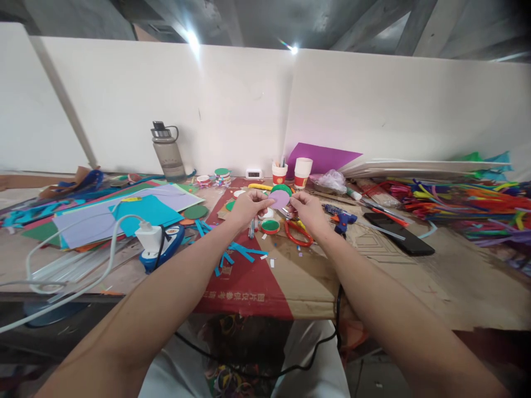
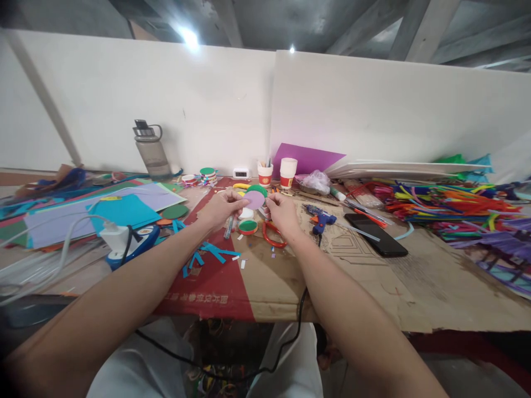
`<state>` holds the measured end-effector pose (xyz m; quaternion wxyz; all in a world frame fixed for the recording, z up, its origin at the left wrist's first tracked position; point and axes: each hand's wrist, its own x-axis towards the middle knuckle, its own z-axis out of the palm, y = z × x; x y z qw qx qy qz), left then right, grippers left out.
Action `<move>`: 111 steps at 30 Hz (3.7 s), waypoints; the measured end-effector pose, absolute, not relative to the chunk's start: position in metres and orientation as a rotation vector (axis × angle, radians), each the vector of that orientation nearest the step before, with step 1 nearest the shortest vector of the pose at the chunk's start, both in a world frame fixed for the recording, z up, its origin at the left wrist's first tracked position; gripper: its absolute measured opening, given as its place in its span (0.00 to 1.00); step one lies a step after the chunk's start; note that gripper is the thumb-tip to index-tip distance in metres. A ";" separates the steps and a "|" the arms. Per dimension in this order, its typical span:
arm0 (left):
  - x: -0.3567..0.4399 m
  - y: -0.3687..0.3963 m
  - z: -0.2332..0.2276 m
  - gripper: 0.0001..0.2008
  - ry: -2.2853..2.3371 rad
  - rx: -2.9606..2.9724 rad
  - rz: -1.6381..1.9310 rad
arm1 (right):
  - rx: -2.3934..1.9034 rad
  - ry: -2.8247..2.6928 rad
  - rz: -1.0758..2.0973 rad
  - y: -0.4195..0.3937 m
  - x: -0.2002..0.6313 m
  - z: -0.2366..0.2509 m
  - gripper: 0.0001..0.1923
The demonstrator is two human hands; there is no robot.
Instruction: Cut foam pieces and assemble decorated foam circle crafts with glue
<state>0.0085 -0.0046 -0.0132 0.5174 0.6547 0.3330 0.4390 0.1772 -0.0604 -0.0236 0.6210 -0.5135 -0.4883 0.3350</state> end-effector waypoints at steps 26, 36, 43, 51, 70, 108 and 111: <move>0.013 -0.001 -0.020 0.16 0.765 1.437 1.232 | -1.078 -1.239 0.896 -0.062 0.172 -0.024 0.12; 0.012 -0.004 -0.018 0.19 0.730 1.525 1.143 | -1.050 -1.237 0.862 -0.062 0.172 -0.025 0.19; 0.014 -0.011 -0.015 0.19 0.754 1.533 1.070 | -1.130 -1.195 0.783 -0.065 0.172 -0.021 0.17; 0.015 -0.015 -0.011 0.20 0.756 1.535 1.047 | -1.148 -1.186 0.744 -0.068 0.172 -0.020 0.17; 0.016 -0.014 -0.015 0.20 0.715 1.606 0.956 | -1.164 -1.299 0.668 -0.069 0.171 -0.020 0.18; 0.014 -0.010 -0.012 0.09 0.737 1.540 0.974 | -1.250 -1.326 0.576 -0.071 0.170 -0.026 0.20; 0.005 0.002 -0.006 0.11 0.697 1.327 1.127 | -1.244 -1.266 0.657 -0.069 0.172 -0.028 0.19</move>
